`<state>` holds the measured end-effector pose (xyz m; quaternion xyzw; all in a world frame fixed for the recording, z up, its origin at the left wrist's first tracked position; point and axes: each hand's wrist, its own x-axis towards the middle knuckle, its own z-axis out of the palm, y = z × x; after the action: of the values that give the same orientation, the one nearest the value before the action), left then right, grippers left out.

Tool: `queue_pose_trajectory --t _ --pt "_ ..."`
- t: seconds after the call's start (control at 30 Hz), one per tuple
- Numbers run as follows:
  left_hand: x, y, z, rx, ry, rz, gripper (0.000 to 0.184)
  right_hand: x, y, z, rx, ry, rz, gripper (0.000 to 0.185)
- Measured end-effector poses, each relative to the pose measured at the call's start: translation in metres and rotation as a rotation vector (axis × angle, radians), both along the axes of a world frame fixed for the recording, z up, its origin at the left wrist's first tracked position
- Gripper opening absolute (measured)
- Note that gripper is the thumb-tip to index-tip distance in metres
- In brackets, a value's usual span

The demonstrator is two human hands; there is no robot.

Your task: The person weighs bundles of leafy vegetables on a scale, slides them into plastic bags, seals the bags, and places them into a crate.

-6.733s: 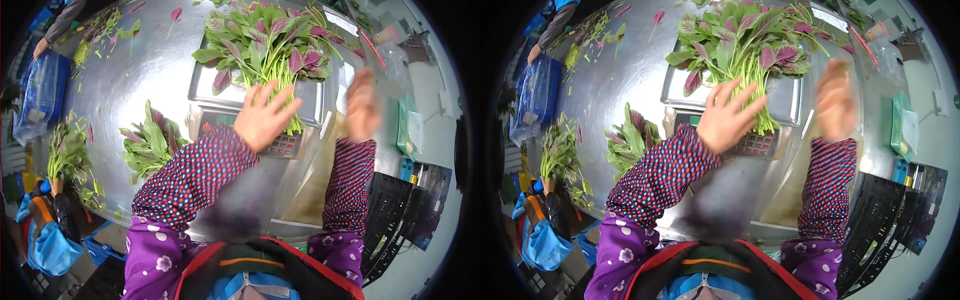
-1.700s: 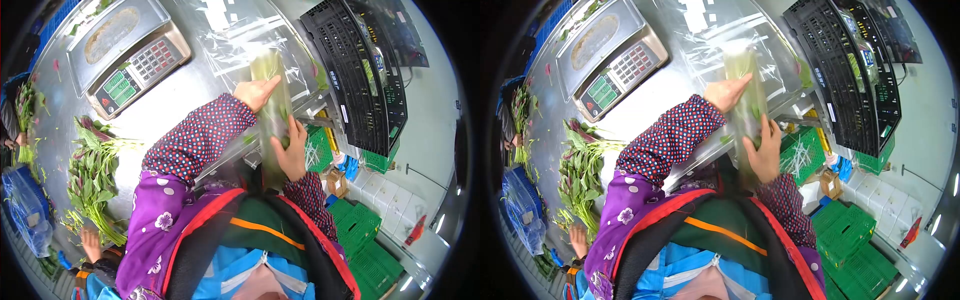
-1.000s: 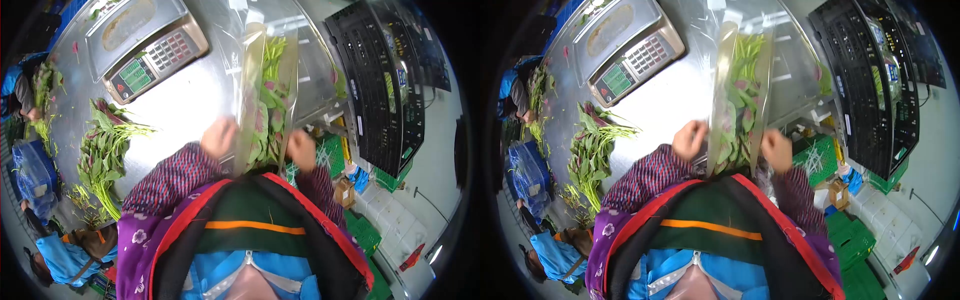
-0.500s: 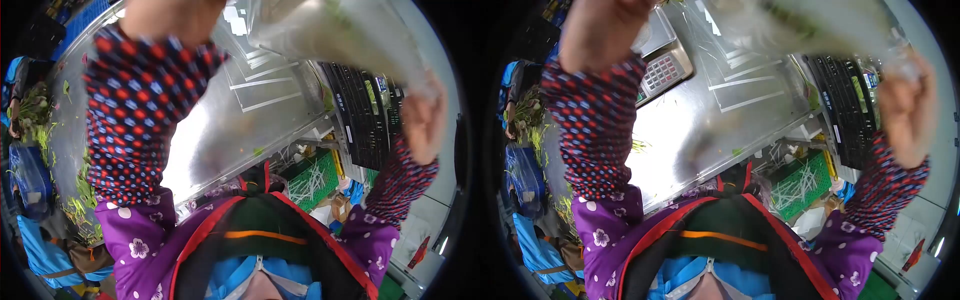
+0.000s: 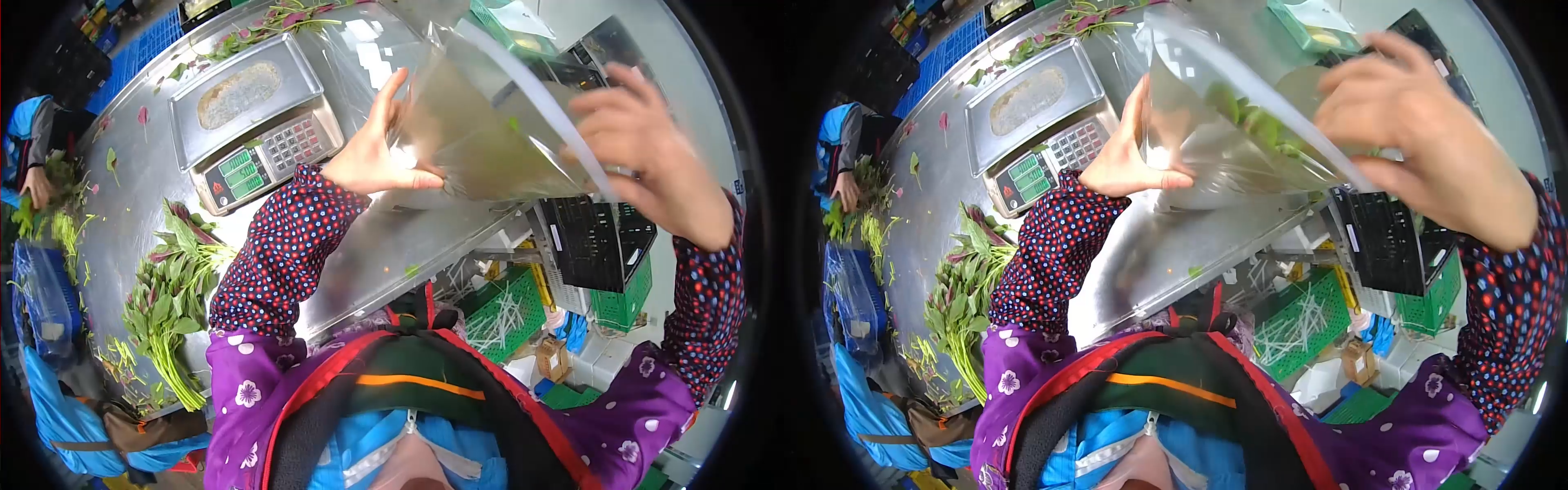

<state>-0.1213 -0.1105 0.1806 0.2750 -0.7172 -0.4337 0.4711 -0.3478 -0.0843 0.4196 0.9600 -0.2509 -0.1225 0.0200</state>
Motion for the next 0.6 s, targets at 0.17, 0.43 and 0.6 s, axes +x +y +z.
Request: queue_pose_trajectory --t 0.17,0.43,0.6 --pt "-0.007 -0.017 -0.002 0.063 0.015 0.007 0.123 -0.008 -0.017 0.002 0.519 -0.195 -0.322 0.017" --pt "-0.032 -0.086 -0.009 0.245 -0.035 -0.004 0.079 -0.039 -0.018 0.008 0.104 -0.044 -0.332 0.016" --pt "-0.073 -0.112 0.031 -0.066 -0.02 -0.076 0.033 -0.067 0.009 0.024 -0.492 -0.305 -0.272 0.013"
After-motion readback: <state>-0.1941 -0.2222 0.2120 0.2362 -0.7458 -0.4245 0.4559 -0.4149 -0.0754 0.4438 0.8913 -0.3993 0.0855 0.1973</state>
